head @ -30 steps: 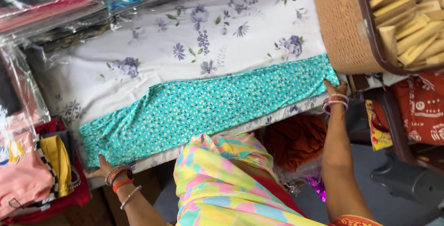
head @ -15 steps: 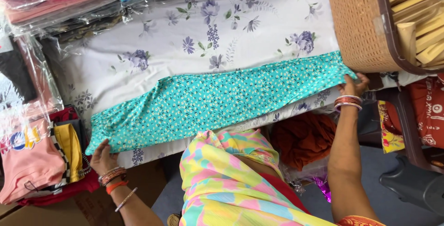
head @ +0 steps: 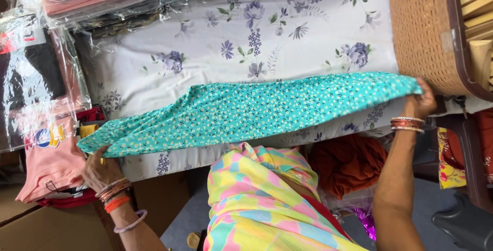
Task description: Folding garments and placing them into plastic packaging.
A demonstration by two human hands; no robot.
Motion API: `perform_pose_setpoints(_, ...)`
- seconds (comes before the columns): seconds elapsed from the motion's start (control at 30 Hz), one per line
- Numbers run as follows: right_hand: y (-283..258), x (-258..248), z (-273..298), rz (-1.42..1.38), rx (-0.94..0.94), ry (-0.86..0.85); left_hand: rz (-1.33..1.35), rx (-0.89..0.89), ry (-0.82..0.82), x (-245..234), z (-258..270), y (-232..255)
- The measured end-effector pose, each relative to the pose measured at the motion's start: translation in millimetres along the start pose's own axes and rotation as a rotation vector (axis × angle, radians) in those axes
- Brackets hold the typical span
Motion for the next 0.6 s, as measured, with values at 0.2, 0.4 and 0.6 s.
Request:
perform_pose_setpoints(0.2, -9, -25, 5, 0.113, -0.110, 0.050, -0.126, 0.033, 0.115, -57, -2, -47)
perform_pose_setpoints(0.4, -73, -13, 21, 0.406, -0.304, -0.140, -0.451, 0.274, 0.057, -112, -14, 54)
perform_pose_setpoints(0.6, -48, 1, 11, -0.194, 0.158, -0.080, -0.001, -0.124, -0.421, -61, -28, -10)
Point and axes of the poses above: each hand's wrist, its own z-axis away from the middle knuckle, its own x-axis out of the palm, y = z × x, the point moved 9 cm from there along -z, towards the middle knuckle, and after that the axes turned 14 degrees about z, right-handed, at the moved point
